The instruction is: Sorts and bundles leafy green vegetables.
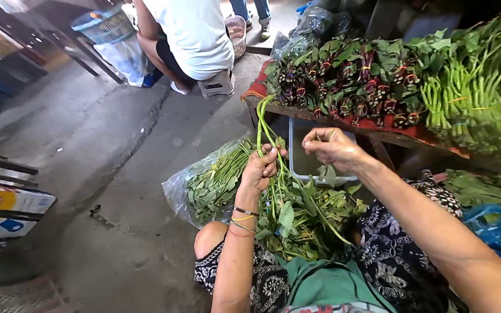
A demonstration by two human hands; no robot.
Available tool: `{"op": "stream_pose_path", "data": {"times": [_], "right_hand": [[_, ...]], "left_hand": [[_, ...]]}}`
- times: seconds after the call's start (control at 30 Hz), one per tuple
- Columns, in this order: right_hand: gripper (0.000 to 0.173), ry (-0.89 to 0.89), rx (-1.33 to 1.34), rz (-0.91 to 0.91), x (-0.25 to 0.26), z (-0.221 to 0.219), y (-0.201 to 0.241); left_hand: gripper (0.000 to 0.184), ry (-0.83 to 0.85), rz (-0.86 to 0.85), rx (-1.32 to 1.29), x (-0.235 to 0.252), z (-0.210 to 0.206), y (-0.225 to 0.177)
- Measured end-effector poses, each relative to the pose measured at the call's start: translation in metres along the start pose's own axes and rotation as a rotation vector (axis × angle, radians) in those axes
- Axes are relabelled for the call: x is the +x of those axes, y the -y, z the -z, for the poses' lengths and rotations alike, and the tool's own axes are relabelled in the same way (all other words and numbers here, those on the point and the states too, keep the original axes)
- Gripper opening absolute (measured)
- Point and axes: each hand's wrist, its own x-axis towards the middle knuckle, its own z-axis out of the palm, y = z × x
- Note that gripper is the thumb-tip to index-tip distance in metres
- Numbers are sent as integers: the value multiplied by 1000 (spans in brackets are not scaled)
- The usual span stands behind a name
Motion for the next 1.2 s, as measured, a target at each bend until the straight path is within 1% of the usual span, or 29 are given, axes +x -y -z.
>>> {"op": "stream_pose_path", "data": {"times": [0.07,0.13,0.2,0.3,0.4,0.43,0.5,0.57,0.63,0.77,0.83,0.9,0.93,1.0,1.07,1.13,1.2], "right_hand": [[11,19,-12,-92,3,-15,-11],[11,73,-48,-184,5,-31,-19],[10,119,-50,-223,7,-41,-27],[9,143,-3,-223,9,-43,-33],[10,78,3,-189,10,-43,-30],[10,49,-1,-178,10,-43,-30],[10,-8,-58,-126,11,-43,-32],[11,-45,-166,-51,11,-42,-34],[12,-17,-249,-20,11,-43,-35],[14,99,-375,-86,9,-51,-38],[17,140,-397,-106,7,-56,-40],[20,204,-404,-97,7,-55,-40],[21,230,-389,-116,7,-54,-36],[24,250,-285,-209,6,-47,-24],[19,246,-140,-265,7,-32,-15],[9,205,-36,-231,10,-16,-13],[6,123,12,-181,10,-8,-9]], "left_hand": [[16,-89,-12,8,3,-3,4],[13,-179,-6,48,6,-5,10],[12,-224,9,106,9,-8,15],[16,-286,0,127,10,-9,18],[13,-349,-18,90,12,-5,13],[18,-396,-31,66,12,-3,10],[26,-499,-70,1,13,0,5],[25,-549,-113,-39,12,2,3],[21,-535,-132,-58,10,2,4],[23,-435,-131,-34,9,-3,15],[23,-390,-123,-41,9,-4,19],[18,-391,-100,-83,10,-6,18],[17,-386,-78,-115,11,-5,15],[20,-337,-40,-184,10,0,9],[25,-253,-29,-252,8,6,4],[25,-185,-27,-321,6,9,1],[24,-140,-25,-381,5,10,0]]}}
